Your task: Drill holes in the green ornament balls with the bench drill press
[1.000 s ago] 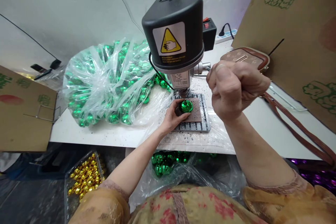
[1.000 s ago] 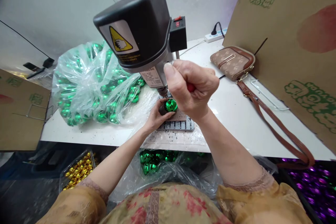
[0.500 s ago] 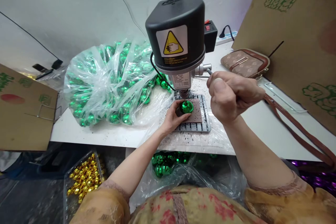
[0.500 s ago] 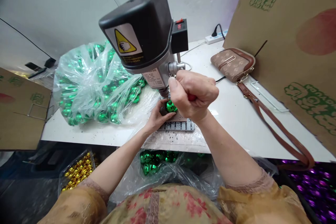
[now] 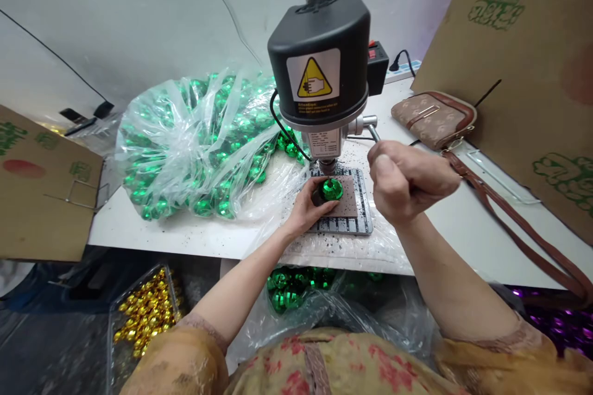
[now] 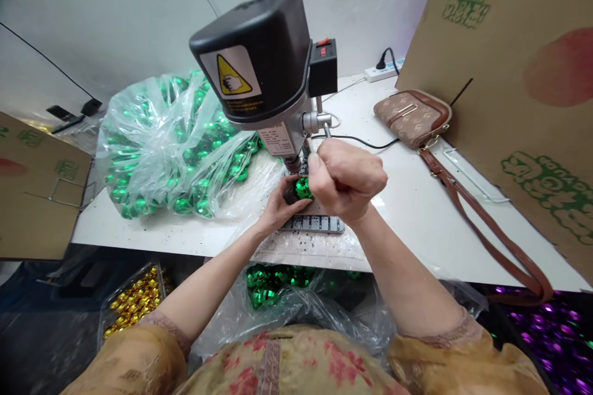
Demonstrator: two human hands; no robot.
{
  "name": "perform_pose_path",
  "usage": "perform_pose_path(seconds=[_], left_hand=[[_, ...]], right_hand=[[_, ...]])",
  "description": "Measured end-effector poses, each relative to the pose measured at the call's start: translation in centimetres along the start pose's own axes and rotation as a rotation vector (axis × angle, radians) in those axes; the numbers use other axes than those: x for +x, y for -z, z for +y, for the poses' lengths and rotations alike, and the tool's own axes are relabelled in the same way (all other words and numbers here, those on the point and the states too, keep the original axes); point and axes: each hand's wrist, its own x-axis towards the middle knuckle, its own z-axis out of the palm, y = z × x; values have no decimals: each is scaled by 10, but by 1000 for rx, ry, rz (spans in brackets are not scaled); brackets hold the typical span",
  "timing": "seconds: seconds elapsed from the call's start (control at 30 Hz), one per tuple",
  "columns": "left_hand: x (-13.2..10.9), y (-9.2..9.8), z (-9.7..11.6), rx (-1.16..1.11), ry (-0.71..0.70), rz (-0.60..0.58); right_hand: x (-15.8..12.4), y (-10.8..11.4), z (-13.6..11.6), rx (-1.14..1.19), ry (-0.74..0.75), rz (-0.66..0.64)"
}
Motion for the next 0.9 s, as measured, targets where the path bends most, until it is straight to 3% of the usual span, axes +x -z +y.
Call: perform_pose_path(seconds=[0.2,0.3,0.37,0.43,0.5,0.57,0.63,0.77,0.83,0.9], left_hand=[[-2,-1,5,70,4,56],[-22,10,22,195,-30,135],[-46,25,37,263,-64,108],[-77,42,49,298,-99,-51],[-111,58,55,355,-102,-337],[-144,70,52,539,-63,-635],[-172,77,41,803,25,-819],[-211,81,22,1123,284,-916],[-216,80,25,1146,334,-951],[-207,79,38,1095,302,-967]], right_hand=[[42,-20,-10,67,-206,169],[53,-22,-11,99,-235,169],[54,-22,-9,87,-221,153],[52,-23,-6,91,-189,152],[51,-25,-5,108,-158,178],[50,-27,-7,98,-186,186],[50,-27,-10,68,-214,181],[49,-25,-14,49,-212,180],[48,-25,-11,69,-216,179],[47,-25,-6,115,-174,198]])
